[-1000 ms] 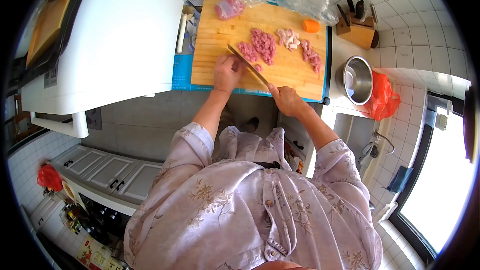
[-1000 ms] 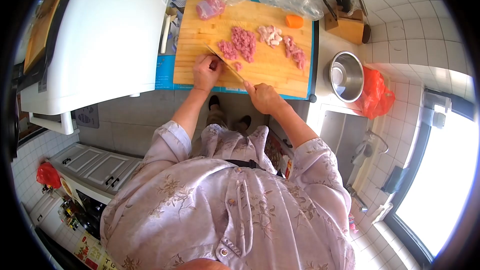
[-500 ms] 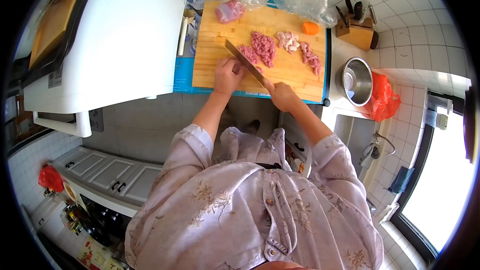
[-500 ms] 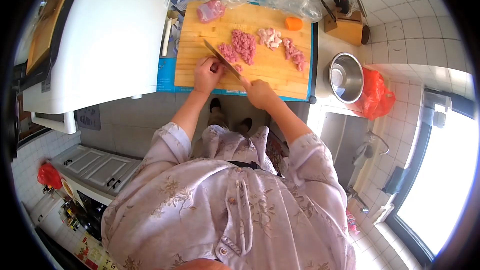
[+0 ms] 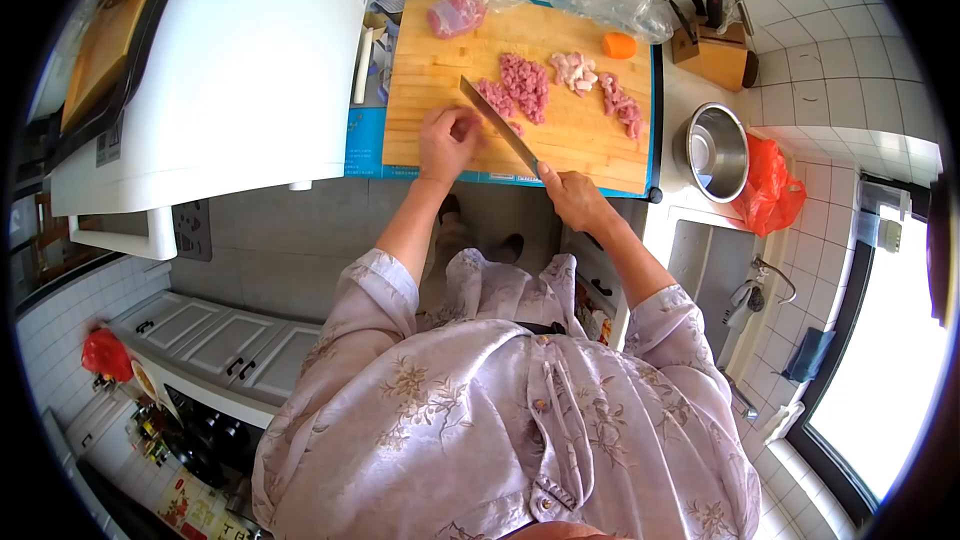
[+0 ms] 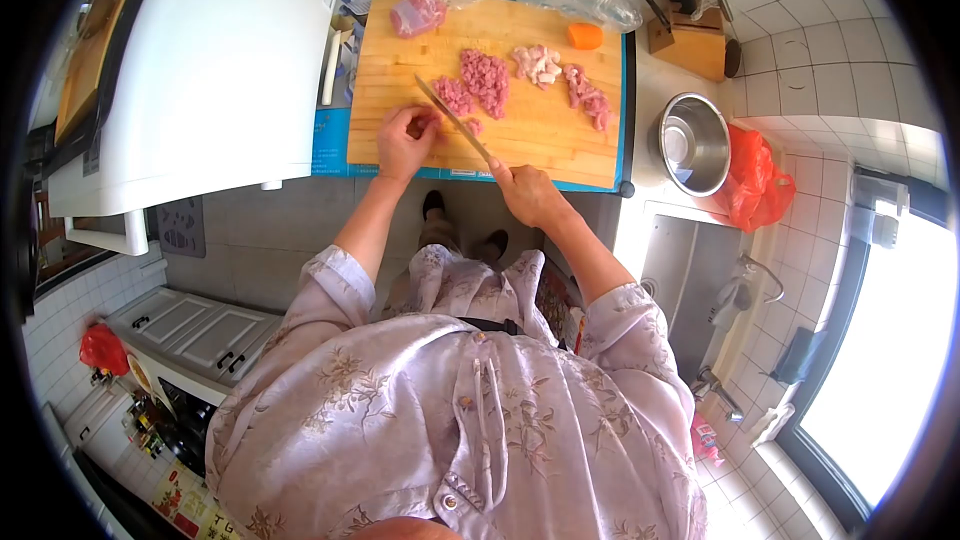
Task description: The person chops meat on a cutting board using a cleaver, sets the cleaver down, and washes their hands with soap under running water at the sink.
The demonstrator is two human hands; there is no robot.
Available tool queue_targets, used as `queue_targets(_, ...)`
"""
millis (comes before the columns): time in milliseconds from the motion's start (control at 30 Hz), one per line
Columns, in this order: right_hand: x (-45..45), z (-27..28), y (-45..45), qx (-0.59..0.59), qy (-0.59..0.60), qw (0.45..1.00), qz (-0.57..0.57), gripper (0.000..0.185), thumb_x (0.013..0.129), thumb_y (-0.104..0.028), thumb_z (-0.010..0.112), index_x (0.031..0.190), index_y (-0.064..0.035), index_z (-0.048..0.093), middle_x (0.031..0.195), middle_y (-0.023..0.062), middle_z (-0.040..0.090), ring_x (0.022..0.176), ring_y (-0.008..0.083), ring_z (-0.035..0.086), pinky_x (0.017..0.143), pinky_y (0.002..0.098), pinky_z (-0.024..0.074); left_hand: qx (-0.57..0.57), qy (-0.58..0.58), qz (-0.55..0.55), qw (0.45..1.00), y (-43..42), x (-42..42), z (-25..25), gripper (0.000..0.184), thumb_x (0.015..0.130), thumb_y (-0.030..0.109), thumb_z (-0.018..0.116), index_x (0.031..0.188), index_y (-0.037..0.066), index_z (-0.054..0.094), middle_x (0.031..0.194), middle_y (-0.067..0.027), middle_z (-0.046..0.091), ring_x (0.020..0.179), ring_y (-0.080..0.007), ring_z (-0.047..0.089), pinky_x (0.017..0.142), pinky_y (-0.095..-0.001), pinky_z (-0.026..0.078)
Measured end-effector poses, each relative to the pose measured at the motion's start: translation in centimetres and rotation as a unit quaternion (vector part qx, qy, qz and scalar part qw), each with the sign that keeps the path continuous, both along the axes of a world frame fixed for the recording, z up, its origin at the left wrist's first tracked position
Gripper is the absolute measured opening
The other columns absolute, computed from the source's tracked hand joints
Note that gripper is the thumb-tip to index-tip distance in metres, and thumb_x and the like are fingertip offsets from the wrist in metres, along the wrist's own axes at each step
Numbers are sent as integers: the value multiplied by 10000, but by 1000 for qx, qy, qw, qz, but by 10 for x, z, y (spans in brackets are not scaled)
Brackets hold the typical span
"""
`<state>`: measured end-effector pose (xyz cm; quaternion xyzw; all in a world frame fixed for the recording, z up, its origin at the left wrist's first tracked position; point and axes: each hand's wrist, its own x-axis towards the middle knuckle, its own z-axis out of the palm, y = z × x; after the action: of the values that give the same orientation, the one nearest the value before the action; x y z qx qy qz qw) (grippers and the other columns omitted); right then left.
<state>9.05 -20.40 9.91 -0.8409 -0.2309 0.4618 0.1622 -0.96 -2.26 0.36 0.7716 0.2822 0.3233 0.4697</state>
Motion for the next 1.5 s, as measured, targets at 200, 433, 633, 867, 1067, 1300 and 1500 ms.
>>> queue_targets(200, -2, -3, 0, 6, -29, 999, 18, 718, 886, -569, 297, 890, 79, 606, 854, 341, 569, 911, 461, 544, 820, 454, 420, 41, -22, 20, 999, 1, 1, -7, 152, 672, -5, 706, 802, -3, 627, 812, -91, 601, 641, -176, 610, 568, -270, 516)
queue_targets(433, -6, 10, 6, -2, -38, 998, 49, 638, 910, -503, 299, 949, 56, 602, 901, 323, 572, 911, 461, 539, 821, 454, 426, 135, -17, 22, 991, 4, 1, -2, 173, 612, 1, 711, 760, 21, 625, 811, -101, 620, 729, -269, 578, 622, -331, 487)
queue_targets(633, -8, 12, 11, -14, -84, 986, 145, 432, 952, -347, 274, 1086, -31, 536, 862, 264, 584, 828, 430, 560, 759, 461, 454, 152, 9, 19, 988, 4, 2, -3, 147, 608, 39, 693, 734, 60, 622, 775, -85, 595, 748, -276, 551, 674, -358, 466)
queue_targets(867, 2, -28, 43, 64, -121, 962, 235, 399, 940, -324, 287, 1102, -34, 507, 797, 267, 582, 774, 429, 564, 698, 475, 456, 160, -4, -15, 987, 6, 2, -5, 156, 607, 45, 692, 744, 62, 620, 767, -79, 601, 745, -280, 547, 677, -365, 458)
queue_targets(1067, 7, -34, 74, 98, -148, 951, 252, 467, 947, -373, 249, 1110, -19, 505, 831, 288, 582, 818, 441, 563, 730, 468, 449, 130, -19, -5, 991, 4, 1, -2, 182, 607, 70, 719, 752, 58, 611, 769, -81, 606, 734, -277, 548, 660, -367, 452)
queue_targets(1300, 4, -4, 15, -20, -43, 999, -3, 713, 893, -563, 281, 833, 66, 612, 869, 332, 572, 903, 450, 548, 811, 460, 417, 20, -20, 1, 1000, 1, -2, 0, 153, 660, 62, 695, 781, 57, 603, 763, -86, 604, 729, -275, 547, 666, -360, 452)
queue_targets(1500, -8, 5, 12, 6, -31, 999, 19, 710, 895, -556, 291, 857, 82, 601, 839, 323, 577, 894, 452, 547, 802, 456, 420, 89, -45, 27, 995, 3, -3, 0, 105, 695, 58, 699, 748, 42, 610, 767, -93, 609, 716, -264, 577, 623, -330, 471)
